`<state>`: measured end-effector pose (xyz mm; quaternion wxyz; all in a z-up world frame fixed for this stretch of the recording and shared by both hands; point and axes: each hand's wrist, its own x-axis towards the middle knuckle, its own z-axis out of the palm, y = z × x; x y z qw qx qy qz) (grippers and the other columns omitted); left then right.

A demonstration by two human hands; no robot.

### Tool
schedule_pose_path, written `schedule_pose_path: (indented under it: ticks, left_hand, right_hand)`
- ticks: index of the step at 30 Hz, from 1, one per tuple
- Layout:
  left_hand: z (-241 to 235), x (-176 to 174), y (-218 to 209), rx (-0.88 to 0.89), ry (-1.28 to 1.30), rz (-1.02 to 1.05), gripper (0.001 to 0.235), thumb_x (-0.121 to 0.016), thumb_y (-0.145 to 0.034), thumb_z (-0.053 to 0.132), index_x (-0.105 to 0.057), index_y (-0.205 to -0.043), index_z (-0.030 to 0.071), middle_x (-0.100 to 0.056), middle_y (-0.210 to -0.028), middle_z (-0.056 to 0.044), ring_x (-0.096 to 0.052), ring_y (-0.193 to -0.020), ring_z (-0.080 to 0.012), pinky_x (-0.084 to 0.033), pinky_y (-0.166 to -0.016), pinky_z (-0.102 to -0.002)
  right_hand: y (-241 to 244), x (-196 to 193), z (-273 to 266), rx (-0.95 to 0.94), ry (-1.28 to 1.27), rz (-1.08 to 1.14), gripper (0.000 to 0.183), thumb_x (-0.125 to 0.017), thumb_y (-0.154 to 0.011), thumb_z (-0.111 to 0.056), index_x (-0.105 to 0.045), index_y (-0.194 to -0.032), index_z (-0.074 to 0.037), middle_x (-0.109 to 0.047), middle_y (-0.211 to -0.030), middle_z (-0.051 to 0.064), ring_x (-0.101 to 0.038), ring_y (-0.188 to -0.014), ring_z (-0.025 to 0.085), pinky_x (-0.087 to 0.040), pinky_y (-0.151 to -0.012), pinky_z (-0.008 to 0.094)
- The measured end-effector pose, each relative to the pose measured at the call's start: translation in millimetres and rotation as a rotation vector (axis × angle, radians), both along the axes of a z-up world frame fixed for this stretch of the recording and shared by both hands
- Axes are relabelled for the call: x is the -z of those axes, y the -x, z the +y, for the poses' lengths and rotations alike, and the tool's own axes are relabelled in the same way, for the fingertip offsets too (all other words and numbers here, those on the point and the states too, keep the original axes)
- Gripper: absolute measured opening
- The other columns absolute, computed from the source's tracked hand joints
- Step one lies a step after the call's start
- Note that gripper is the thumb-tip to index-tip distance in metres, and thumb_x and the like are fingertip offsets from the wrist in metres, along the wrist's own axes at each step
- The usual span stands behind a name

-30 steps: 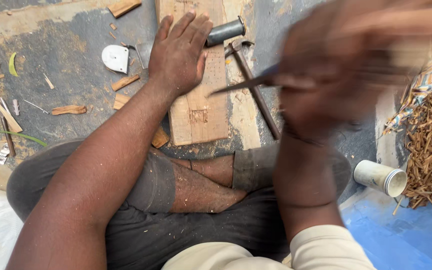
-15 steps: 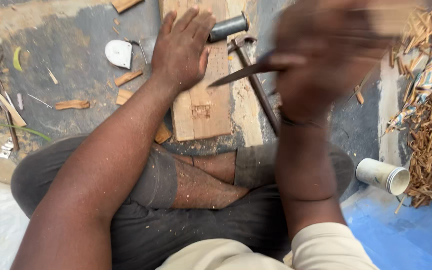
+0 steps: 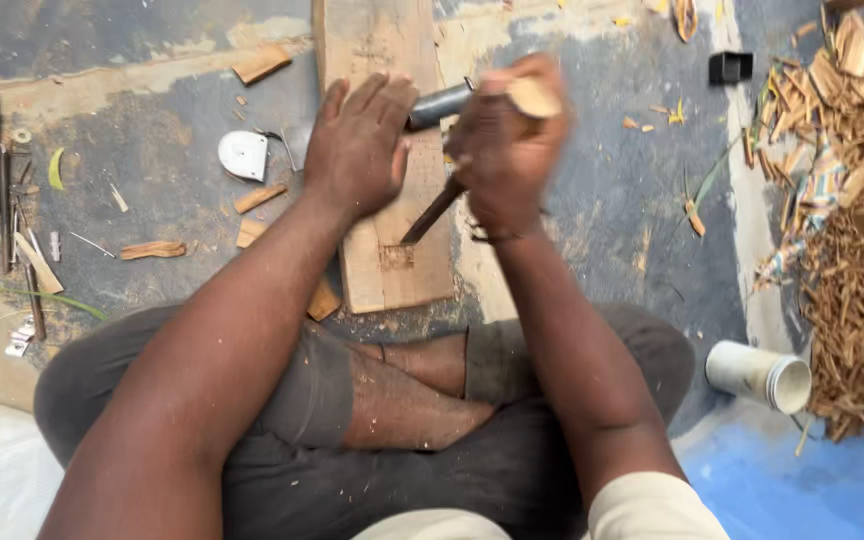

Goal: The person sits on the floor and uses a chisel and hammer to carve a rectangular recess into a wooden plank. They repeatedly strike the chisel to remove wood chips, occasionally clearing debris by hand and adjusting the chisel's position to refine the cut.

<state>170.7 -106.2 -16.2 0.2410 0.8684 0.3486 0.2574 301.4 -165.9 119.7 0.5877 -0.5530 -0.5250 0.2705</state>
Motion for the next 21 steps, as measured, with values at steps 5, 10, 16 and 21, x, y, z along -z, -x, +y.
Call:
schedule_pose_path:
  ticks: [5,10,16,21]
  left_hand:
    - [-8,10,1,-0.029,-0.056,0.074,0.065,-0.065,-0.098,0.023,-0.043,-0.157,0.01,-0.049,-0.157,-0.011,-0.039,-0.15,-0.0269,-0.022,-0.123,-0.053]
    - [-7,-9,3,0.035,0.142,0.145,0.065,-0.065,-0.096,0.023,-0.042,-0.154,0.01,-0.05,-0.154,-0.012,-0.04,-0.148,-0.0282,-0.022,-0.123,-0.055]
    - [-11,-11,6,0.011,0.051,0.054,0.063,-0.066,-0.095,0.023,-0.045,-0.153,0.009,-0.05,-0.155,-0.012,-0.039,-0.148,-0.0286,-0.023,-0.121,-0.055]
    - [-11,-4,5,0.011,0.045,0.086,0.063,-0.065,-0.098,0.026,-0.042,-0.155,0.011,-0.048,-0.157,-0.01,-0.038,-0.15,-0.0274,-0.022,-0.124,-0.053]
  right_hand:
    - [-38,-94,-26,-0.247,-0.167,0.247,0.037,-0.048,-0.115,-0.044,-0.061,-0.102,-0.012,-0.054,-0.075,-0.001,-0.048,-0.054,0.006,-0.043,-0.052,0.024]
    - [18,13,-1,0.062,0.08,-0.073,0.023,-0.065,-0.109,-0.025,-0.051,-0.108,-0.007,-0.054,-0.081,0.001,-0.058,-0.059,0.008,-0.049,-0.05,0.022]
    - [-8,23,-10,0.041,0.078,0.081,0.015,-0.061,-0.109,-0.022,-0.052,-0.106,-0.011,-0.059,-0.076,0.0,-0.06,-0.058,0.007,-0.052,-0.049,0.024]
    - [4,22,-32,0.067,0.029,-0.036,0.017,-0.062,-0.111,-0.023,-0.052,-0.108,-0.009,-0.059,-0.077,0.001,-0.06,-0.059,0.008,-0.051,-0.05,0.024]
